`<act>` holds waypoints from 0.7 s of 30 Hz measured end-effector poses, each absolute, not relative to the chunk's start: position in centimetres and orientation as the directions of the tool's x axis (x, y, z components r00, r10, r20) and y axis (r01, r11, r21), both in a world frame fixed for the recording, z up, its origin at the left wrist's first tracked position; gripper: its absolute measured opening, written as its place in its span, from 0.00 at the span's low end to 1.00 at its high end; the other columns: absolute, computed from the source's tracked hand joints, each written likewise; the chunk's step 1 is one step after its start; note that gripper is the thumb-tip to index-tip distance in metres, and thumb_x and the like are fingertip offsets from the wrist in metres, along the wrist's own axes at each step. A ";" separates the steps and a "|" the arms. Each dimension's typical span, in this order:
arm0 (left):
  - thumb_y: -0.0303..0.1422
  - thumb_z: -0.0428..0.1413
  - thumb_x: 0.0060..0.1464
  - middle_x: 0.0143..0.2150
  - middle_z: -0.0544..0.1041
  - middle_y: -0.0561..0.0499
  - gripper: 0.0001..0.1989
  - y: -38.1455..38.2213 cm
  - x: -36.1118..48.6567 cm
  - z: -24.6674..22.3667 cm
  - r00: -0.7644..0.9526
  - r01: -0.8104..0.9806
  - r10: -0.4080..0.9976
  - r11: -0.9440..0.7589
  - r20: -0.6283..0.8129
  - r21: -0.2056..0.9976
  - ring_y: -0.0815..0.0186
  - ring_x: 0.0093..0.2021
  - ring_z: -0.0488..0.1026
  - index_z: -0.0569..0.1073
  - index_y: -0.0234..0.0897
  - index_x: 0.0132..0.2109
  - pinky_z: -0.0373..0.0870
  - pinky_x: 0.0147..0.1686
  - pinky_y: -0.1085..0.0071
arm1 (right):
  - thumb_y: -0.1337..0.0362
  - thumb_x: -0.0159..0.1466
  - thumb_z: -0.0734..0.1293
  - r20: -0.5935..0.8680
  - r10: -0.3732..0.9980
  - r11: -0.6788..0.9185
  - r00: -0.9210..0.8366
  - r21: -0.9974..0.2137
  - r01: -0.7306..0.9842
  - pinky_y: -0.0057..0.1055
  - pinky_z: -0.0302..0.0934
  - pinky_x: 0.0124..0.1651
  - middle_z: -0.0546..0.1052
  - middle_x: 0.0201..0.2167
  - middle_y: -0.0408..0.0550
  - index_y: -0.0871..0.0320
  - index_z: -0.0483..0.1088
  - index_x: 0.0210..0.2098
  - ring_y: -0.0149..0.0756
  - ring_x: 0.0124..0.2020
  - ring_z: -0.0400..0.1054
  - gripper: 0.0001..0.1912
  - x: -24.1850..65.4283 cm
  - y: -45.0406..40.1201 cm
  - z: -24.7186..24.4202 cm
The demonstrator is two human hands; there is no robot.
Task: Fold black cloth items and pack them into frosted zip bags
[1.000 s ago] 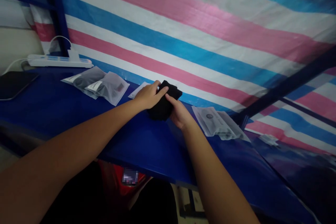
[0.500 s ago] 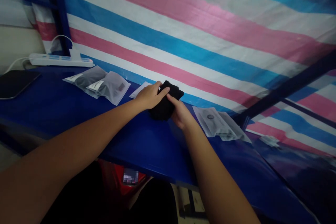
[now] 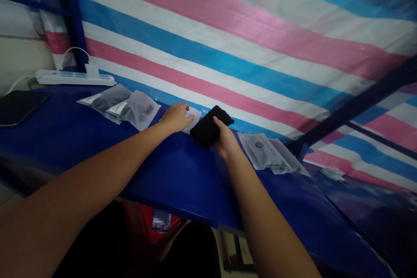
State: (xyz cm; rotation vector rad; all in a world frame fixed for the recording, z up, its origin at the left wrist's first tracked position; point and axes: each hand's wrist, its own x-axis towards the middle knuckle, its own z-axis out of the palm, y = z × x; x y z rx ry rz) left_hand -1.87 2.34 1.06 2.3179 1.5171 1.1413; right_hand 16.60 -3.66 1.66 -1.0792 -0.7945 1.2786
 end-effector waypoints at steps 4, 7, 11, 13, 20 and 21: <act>0.42 0.54 0.58 0.44 0.76 0.45 0.12 2.4 -1.9 0.8 0.221 0.729 0.845 -0.474 0.486 0.494 0.56 0.46 0.72 0.69 0.40 0.45 0.68 0.45 0.62 | 0.54 0.57 0.74 -0.087 0.981 -0.025 0.173 -0.942 -0.334 0.45 0.70 0.57 0.79 0.54 0.53 0.55 0.74 0.48 0.48 0.54 0.74 0.22 16.6 -3.7 1.6; 0.42 0.54 0.58 0.45 0.76 0.45 0.13 2.3 -1.9 0.8 0.223 0.735 0.857 -0.461 0.465 0.497 0.57 0.46 0.73 0.69 0.40 0.46 0.68 0.44 0.62 | 0.53 0.56 0.74 -0.101 0.979 -0.037 0.178 -0.944 -0.328 0.44 0.71 0.56 0.78 0.54 0.53 0.55 0.74 0.48 0.48 0.54 0.74 0.23 16.6 -3.6 1.5; 0.42 0.54 0.58 0.47 0.76 0.44 0.13 2.2 -2.0 1.0 0.228 0.745 0.860 -0.456 0.457 0.486 0.55 0.48 0.73 0.70 0.40 0.47 0.68 0.46 0.62 | 0.53 0.57 0.74 -0.102 0.977 -0.038 0.185 -0.946 -0.321 0.46 0.70 0.57 0.80 0.51 0.54 0.55 0.74 0.50 0.48 0.53 0.74 0.24 16.6 -3.6 1.4; 0.42 0.54 0.58 0.48 0.76 0.43 0.14 2.2 -2.0 0.9 0.237 0.750 0.857 -0.461 0.458 0.475 0.55 0.49 0.72 0.70 0.40 0.48 0.68 0.47 0.61 | 0.52 0.57 0.73 -0.084 0.979 -0.026 0.186 -0.955 -0.295 0.47 0.70 0.57 0.80 0.50 0.54 0.55 0.73 0.51 0.49 0.53 0.74 0.25 16.6 -3.6 1.4; 0.48 0.58 0.52 0.55 0.72 0.38 0.25 2.3 -2.2 0.3 0.292 0.789 0.880 -0.444 0.375 0.425 0.47 0.56 0.69 0.69 0.39 0.52 0.68 0.51 0.56 | 0.51 0.56 0.74 -0.094 0.967 -0.016 0.235 -0.950 -0.311 0.47 0.72 0.55 0.79 0.52 0.53 0.54 0.72 0.52 0.48 0.52 0.75 0.27 17.2 -3.0 0.9; 0.49 0.59 0.51 0.55 0.72 0.37 0.26 2.3 -2.2 0.3 0.298 0.796 0.879 -0.444 0.372 0.411 0.46 0.56 0.69 0.69 0.39 0.52 0.68 0.52 0.55 | 0.51 0.56 0.74 -0.094 0.964 -0.012 0.248 -0.949 -0.314 0.47 0.72 0.54 0.79 0.52 0.53 0.54 0.72 0.52 0.48 0.52 0.75 0.27 17.3 -2.9 0.7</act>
